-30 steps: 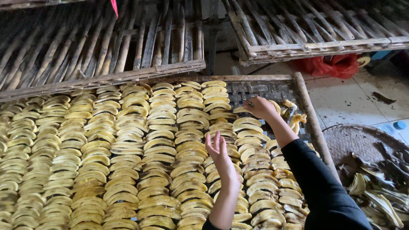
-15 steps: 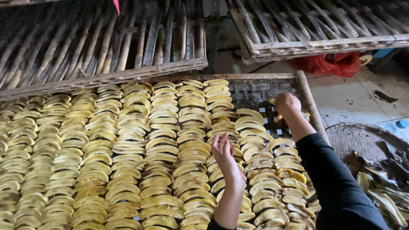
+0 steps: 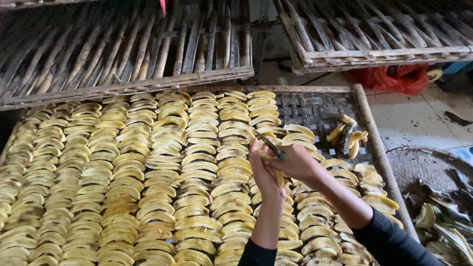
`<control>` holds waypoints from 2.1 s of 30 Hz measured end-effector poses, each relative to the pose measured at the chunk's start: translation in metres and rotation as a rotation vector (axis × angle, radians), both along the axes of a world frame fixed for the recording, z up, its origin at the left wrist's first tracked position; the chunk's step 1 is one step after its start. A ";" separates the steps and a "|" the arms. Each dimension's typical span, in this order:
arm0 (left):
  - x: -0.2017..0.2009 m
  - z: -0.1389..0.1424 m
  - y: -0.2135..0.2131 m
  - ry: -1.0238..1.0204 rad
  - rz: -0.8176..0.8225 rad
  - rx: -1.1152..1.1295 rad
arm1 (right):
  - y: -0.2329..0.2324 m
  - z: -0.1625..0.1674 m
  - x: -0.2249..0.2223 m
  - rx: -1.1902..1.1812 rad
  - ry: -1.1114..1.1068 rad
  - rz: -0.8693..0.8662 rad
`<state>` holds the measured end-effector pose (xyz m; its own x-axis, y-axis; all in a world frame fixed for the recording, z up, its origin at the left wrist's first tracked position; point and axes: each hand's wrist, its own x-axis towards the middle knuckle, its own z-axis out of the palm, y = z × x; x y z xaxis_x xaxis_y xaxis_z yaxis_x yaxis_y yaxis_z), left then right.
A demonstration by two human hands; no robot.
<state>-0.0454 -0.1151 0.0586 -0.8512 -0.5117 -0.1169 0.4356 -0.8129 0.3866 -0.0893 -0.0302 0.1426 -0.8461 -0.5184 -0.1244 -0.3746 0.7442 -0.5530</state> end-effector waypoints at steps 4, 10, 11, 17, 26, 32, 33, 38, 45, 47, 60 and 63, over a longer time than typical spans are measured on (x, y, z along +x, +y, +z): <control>0.001 0.015 -0.016 -0.109 0.002 0.170 | 0.006 0.039 0.046 -0.139 0.018 -0.127; 0.012 0.044 -0.014 -0.021 0.025 0.083 | 0.043 0.068 0.100 -0.186 0.163 0.002; 0.013 0.049 -0.010 0.015 0.026 0.078 | 0.047 0.068 0.106 -0.200 0.237 0.035; 0.026 0.083 0.004 0.044 0.046 0.013 | 0.063 0.065 0.127 -0.201 0.383 0.085; 0.042 0.116 0.004 0.060 0.118 -0.045 | 0.067 0.065 0.134 -0.171 0.440 0.121; 0.044 0.122 0.004 0.036 0.148 -0.046 | 0.071 0.063 0.137 -0.174 0.455 0.142; 0.046 0.124 0.005 0.041 0.143 -0.027 | 0.071 0.062 0.136 -0.163 0.442 0.135; 0.055 0.130 0.007 0.044 0.078 0.010 | 0.071 0.057 0.130 -0.155 0.418 0.120; 0.056 0.128 0.009 0.101 -0.093 0.117 | 0.067 0.055 0.112 -0.147 0.404 0.119; 0.054 0.125 0.012 0.103 -0.108 0.134 | 0.066 0.054 0.106 -0.155 0.419 0.122; 0.044 0.101 0.028 0.037 -0.274 0.246 | 0.071 0.050 0.070 -0.168 0.630 0.175; 0.039 0.093 0.027 0.092 -0.340 0.242 | 0.073 0.050 0.061 -0.127 0.529 0.136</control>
